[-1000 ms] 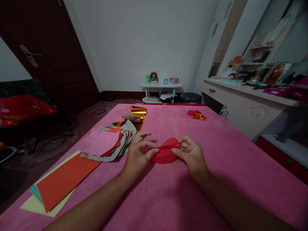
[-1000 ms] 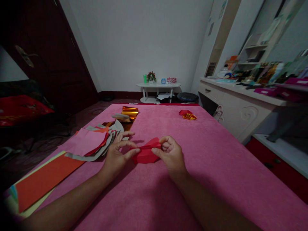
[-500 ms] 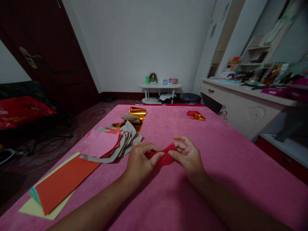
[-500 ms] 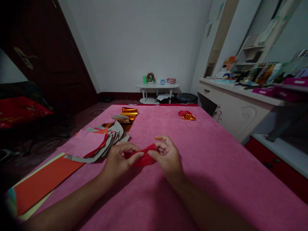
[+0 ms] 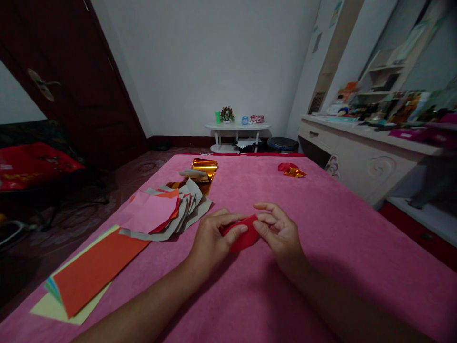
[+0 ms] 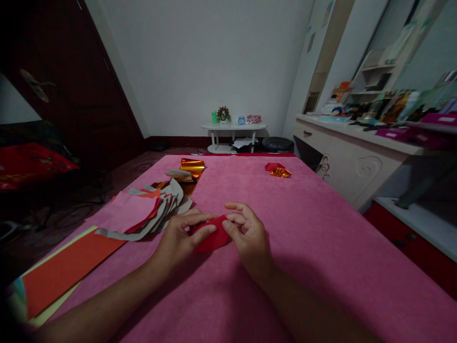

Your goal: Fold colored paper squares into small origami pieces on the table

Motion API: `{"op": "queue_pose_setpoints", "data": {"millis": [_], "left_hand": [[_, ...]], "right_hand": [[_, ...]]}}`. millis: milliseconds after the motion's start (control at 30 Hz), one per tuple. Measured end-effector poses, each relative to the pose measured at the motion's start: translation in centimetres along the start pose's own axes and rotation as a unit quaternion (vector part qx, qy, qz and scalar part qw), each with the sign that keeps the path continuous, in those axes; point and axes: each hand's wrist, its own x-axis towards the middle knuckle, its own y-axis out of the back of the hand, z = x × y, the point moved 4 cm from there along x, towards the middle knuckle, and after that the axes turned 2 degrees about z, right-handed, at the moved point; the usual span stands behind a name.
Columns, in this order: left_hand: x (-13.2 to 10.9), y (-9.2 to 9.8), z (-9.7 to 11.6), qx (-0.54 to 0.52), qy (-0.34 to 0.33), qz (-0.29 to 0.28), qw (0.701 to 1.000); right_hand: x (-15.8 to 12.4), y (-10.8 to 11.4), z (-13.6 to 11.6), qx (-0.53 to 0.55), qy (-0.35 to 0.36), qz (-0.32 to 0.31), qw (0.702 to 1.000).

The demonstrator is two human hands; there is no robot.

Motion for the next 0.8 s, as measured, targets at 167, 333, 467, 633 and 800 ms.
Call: {"op": "queue_pose_setpoints", "data": {"millis": [167, 333, 467, 633, 800], "left_hand": [[-0.1, -0.1, -0.2, -0.053, 0.029, 0.01, 0.998], [-0.2, -0.2, -0.2, -0.062, 0.019, 0.018, 0.998], [-0.1, 0.0, 0.1, -0.043, -0.022, 0.021, 0.999], [0.2, 0.3, 0.8, -0.052, -0.057, -0.012, 0.997], [0.3, 0.4, 0.8, -0.08, -0.024, 0.005, 0.996]], "right_hand": [[-0.2, 0.0, 0.0, -0.022, 0.024, 0.011, 0.999], [-0.2, -0.1, 0.0, -0.032, 0.032, 0.027, 0.999], [-0.2, 0.0, 0.0, -0.073, 0.055, 0.033, 0.995], [-0.1, 0.1, -0.5, -0.086, 0.099, 0.021, 0.991], [0.0, 0.1, -1.3, -0.062, 0.151, 0.022, 0.986]]}}
